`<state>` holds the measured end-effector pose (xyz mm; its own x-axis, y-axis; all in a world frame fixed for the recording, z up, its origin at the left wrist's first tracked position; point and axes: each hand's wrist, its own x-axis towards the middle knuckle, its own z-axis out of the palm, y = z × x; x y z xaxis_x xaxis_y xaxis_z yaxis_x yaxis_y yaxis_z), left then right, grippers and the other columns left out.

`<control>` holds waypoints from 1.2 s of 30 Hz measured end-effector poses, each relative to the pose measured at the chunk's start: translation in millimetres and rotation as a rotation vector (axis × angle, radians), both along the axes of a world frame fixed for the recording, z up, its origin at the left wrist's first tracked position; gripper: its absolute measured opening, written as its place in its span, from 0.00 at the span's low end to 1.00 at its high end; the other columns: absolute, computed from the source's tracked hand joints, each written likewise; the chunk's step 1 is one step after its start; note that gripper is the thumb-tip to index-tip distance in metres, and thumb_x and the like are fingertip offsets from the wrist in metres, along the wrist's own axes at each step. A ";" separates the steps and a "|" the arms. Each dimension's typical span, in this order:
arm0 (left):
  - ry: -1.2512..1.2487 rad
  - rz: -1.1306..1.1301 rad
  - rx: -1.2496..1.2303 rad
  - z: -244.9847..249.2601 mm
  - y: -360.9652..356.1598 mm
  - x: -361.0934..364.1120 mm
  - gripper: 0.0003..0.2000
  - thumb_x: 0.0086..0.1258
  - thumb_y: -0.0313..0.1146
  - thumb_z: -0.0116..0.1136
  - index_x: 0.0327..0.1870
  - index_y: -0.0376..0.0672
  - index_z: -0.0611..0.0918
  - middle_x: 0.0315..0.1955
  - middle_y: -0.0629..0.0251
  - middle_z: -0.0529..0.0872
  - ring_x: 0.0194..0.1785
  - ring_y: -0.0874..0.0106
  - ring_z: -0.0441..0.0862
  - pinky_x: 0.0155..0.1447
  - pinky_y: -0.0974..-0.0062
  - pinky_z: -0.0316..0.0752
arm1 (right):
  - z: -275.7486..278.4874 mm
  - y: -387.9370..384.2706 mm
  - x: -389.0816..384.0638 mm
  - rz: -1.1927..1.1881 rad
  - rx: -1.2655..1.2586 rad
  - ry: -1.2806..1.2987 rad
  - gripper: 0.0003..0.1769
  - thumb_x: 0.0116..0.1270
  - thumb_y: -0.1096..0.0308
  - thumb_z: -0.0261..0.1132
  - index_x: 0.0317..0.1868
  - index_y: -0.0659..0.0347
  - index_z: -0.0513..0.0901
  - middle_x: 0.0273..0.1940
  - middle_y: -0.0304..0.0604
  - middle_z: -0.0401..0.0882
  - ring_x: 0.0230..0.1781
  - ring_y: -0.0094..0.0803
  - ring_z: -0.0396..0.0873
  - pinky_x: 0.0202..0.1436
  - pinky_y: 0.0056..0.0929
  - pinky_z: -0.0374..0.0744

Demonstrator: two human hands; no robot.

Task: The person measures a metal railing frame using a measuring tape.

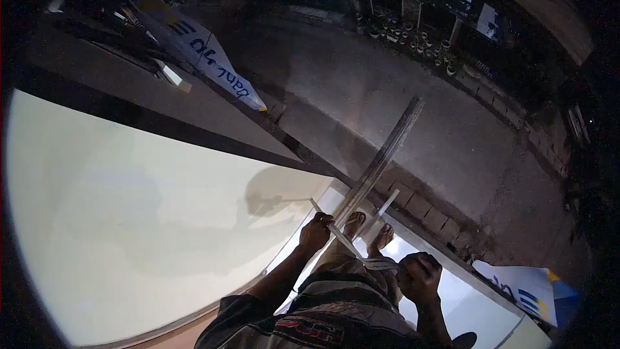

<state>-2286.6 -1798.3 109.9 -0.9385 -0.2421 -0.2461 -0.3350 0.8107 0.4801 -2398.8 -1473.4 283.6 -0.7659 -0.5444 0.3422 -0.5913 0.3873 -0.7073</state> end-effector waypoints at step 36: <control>0.306 0.006 0.227 -106.3 -60.8 21.9 0.11 0.64 0.31 0.64 0.44 0.40 0.78 0.45 0.60 0.82 0.53 0.60 0.78 0.60 0.62 0.71 | -14.8 -108.9 7.7 0.068 0.244 0.257 0.12 0.50 0.58 0.67 0.37 0.48 0.80 0.35 0.37 0.73 0.33 0.33 0.79 0.31 0.35 0.79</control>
